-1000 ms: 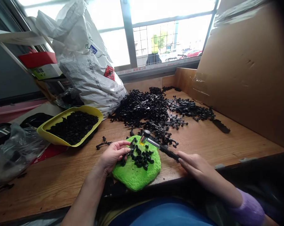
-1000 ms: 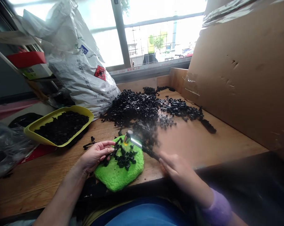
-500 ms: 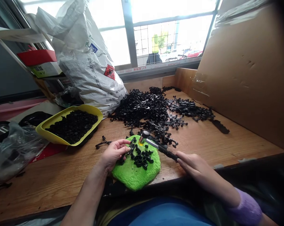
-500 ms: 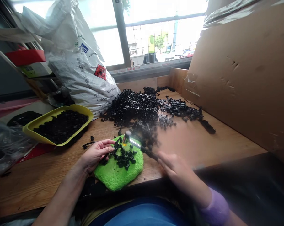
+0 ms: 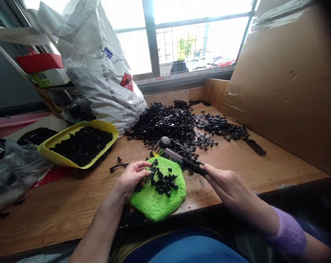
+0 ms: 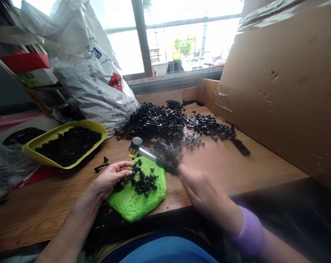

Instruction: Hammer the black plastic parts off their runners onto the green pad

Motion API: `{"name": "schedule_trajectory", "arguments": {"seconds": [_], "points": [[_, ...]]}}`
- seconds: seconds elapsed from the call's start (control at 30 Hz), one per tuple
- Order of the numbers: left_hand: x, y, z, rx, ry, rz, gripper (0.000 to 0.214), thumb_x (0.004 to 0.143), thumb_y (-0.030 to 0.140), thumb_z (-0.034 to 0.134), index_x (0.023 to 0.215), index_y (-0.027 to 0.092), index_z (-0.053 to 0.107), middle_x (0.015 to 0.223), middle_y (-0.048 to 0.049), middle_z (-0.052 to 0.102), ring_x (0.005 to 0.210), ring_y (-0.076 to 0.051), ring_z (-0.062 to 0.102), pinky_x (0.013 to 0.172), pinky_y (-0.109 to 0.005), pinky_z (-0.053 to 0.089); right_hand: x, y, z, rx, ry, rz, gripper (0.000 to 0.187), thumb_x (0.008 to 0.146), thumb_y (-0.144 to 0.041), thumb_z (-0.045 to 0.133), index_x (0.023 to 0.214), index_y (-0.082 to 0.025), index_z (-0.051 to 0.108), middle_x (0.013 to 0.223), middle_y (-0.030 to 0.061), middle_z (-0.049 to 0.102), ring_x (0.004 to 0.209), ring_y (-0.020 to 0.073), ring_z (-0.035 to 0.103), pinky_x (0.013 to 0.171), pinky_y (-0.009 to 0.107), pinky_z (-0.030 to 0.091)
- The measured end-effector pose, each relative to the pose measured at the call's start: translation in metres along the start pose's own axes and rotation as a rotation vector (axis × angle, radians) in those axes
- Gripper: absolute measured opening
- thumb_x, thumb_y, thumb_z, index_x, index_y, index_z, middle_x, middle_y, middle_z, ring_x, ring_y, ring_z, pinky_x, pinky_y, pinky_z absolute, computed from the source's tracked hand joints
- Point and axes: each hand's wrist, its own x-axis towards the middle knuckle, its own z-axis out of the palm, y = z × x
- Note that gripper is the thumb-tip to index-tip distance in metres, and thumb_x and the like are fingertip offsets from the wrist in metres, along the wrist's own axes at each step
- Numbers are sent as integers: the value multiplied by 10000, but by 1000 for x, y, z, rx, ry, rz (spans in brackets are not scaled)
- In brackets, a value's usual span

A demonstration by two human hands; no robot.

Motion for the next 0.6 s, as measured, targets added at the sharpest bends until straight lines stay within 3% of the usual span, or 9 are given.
{"name": "schedule_trajectory", "arguments": {"seconds": [0.13, 0.2, 0.4, 0.6], "points": [[1, -1, 1, 40, 4, 18, 321, 612, 196, 684, 920, 146, 609, 611, 41, 535, 477, -55, 426, 393, -150, 343, 3, 0, 6, -169, -80, 3, 232, 930, -253, 307, 761, -205, 459, 579, -10, 501, 480, 139, 456, 462, 256, 272], [2, 0, 2, 44, 1, 24, 306, 609, 201, 684, 902, 146, 615, 602, 43, 539, 474, -57, 428, 389, -154, 340, 4, 1, 7, -149, -60, -2, 246, 931, -257, 305, 745, -204, 457, 594, -6, 510, 502, 141, 463, 482, 259, 284], [0, -1, 2, 13, 4, 23, 293, 601, 199, 710, 876, 146, 623, 611, 40, 554, 500, -61, 465, 393, -147, 352, 2, 11, 0, 265, 39, 18, 268, 938, -322, 293, 868, -189, 514, 688, 19, 543, 595, 148, 480, 557, 264, 356], [-8, -8, -20, -249, -28, -12, 320, 651, 177, 708, 957, 135, 621, 672, 15, 591, 414, 4, 395, 365, -95, 301, -8, 30, 7, 636, -2, 85, 329, 912, -390, 336, 778, -165, 535, 647, 5, 485, 575, 131, 460, 516, 245, 377]]}}
